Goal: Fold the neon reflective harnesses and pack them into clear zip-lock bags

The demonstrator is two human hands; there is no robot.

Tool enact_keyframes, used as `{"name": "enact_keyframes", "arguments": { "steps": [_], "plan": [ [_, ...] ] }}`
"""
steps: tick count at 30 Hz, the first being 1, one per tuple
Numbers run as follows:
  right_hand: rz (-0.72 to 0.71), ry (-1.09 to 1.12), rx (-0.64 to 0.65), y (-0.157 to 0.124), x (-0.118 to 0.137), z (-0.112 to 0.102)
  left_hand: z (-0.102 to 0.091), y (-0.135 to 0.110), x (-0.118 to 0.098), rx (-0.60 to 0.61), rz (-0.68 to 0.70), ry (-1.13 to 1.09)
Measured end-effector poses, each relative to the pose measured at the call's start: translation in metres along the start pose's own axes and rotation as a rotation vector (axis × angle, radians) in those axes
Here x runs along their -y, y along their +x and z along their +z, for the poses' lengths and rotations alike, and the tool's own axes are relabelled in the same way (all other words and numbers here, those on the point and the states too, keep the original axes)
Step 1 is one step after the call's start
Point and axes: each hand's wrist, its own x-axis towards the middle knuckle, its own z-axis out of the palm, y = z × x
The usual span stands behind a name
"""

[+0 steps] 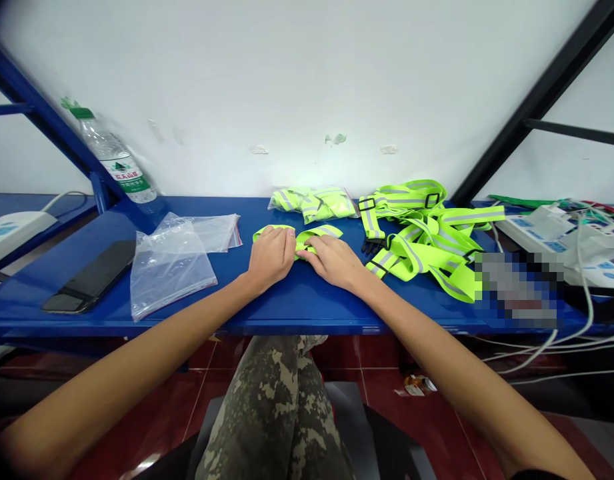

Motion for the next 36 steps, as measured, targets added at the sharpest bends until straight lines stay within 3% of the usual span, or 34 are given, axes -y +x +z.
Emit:
{"name": "enact_keyframes", "arguments": {
  "steps": [6, 10, 14, 22, 27, 30, 33, 36],
  "plan": [
    [0.069, 0.108, -0.217, 0.002, -0.001, 0.007, 0.001, 0.01, 0.0, 0.035, -0.205, -0.021],
    [0.31, 0.105, -0.375, -0.001, -0.003, 0.01, -0.002, 0.015, 0.0, 0.082, -0.252, -0.067],
    [0.526, 0.357, -0.295, 0.002, -0.003, 0.009, -0.001, 0.017, 0.001, 0.083, -0.279, -0.115],
    [0.504, 0.724, -0.136, 0.009, -0.01, -0.001, 0.003, 0.021, 0.005, 0.102, -0.285, -0.293],
    [0.4, 0.703, 0.01, 0.009, -0.017, -0.008, 0.002, 0.027, 0.011, 0.16, -0.294, -0.42],
    [0.422, 0.65, 0.078, 0.01, -0.015, -0.01, 0.002, 0.031, 0.016, 0.247, -0.281, -0.48],
    [0.432, 0.655, 0.003, 0.01, -0.011, -0.009, 0.002, 0.032, 0.017, 0.268, -0.255, -0.514],
    [0.5, 0.761, -0.058, 0.01, -0.007, -0.004, 0.002, 0.026, 0.013, 0.124, -0.281, -0.494]
  ]
}}
